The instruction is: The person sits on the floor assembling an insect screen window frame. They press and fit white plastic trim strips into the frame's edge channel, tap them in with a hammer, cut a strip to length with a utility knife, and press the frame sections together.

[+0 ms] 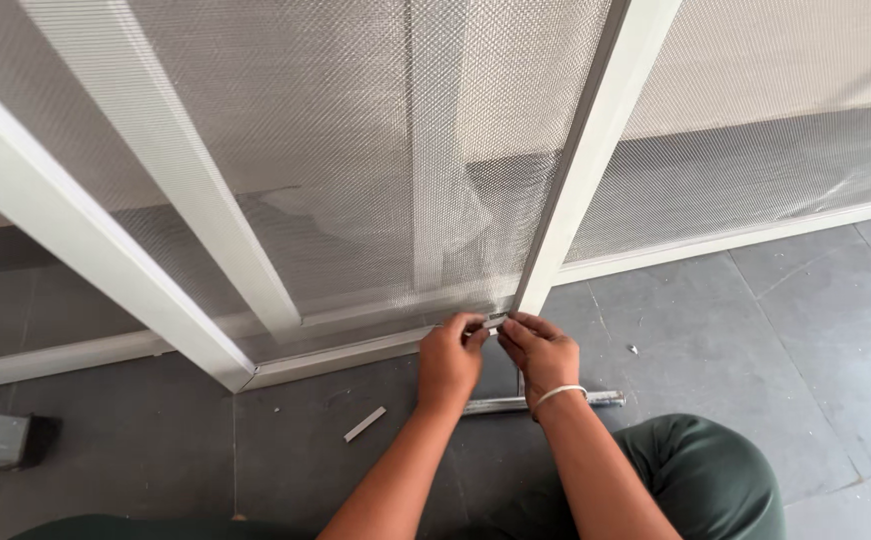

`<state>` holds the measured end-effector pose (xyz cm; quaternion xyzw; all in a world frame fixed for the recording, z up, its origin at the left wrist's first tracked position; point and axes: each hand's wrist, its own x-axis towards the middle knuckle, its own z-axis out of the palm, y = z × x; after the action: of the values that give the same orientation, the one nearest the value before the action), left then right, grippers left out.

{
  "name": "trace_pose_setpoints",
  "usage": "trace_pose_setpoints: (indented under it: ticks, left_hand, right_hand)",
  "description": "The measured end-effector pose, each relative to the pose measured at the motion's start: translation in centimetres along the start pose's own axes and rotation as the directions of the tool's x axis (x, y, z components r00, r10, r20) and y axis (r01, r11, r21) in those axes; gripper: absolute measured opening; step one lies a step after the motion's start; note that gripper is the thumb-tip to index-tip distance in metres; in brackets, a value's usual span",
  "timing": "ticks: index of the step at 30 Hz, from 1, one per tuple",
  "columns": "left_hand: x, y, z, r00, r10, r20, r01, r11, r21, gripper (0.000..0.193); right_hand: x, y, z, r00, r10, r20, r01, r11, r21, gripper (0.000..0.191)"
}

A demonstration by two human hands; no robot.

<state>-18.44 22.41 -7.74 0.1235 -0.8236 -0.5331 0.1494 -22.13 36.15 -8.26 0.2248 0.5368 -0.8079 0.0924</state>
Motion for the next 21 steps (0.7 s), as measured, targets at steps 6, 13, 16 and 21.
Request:
trace_pose_setpoints:
  ticks: [6, 13, 16, 21]
  left_hand:
    - [-0.2, 1.0, 1.2, 0.997, 0.079, 0.005, -0.076, 0.942, 0.326, 0.023]
    - [-1.7, 0.5, 1.2, 0.944, 0.329, 0.017, -0.303, 0.847, 0.436, 0.038]
    - [-1.5, 0.2, 1.1, 0.933, 0.352, 0.071, -0.348, 0.836, 0.424, 0.040]
    - [-1.4, 0.0, 0.8, 0.915, 0.390, 0.102, -0.394, 0.809, 0.436, 0.042]
  right_hand:
    - [-0.4, -1.2, 1.7, 0.938, -0.303, -0.168, 0.127, 0.751, -0.648, 0.025]
    - [-1.2, -1.0, 2.6, 0.912, -0.375, -0.165, 0.161, 0.698, -0.698, 0.022]
    - [-0.8, -0.4, 2.4, 0.919, -0.345, -0.192, 0.175, 0.792, -0.584, 0.022]
    - [0.4, 1.5, 1.8, 0.929, -0.266, -0.256, 0.172, 0.925, -0.338, 0.024]
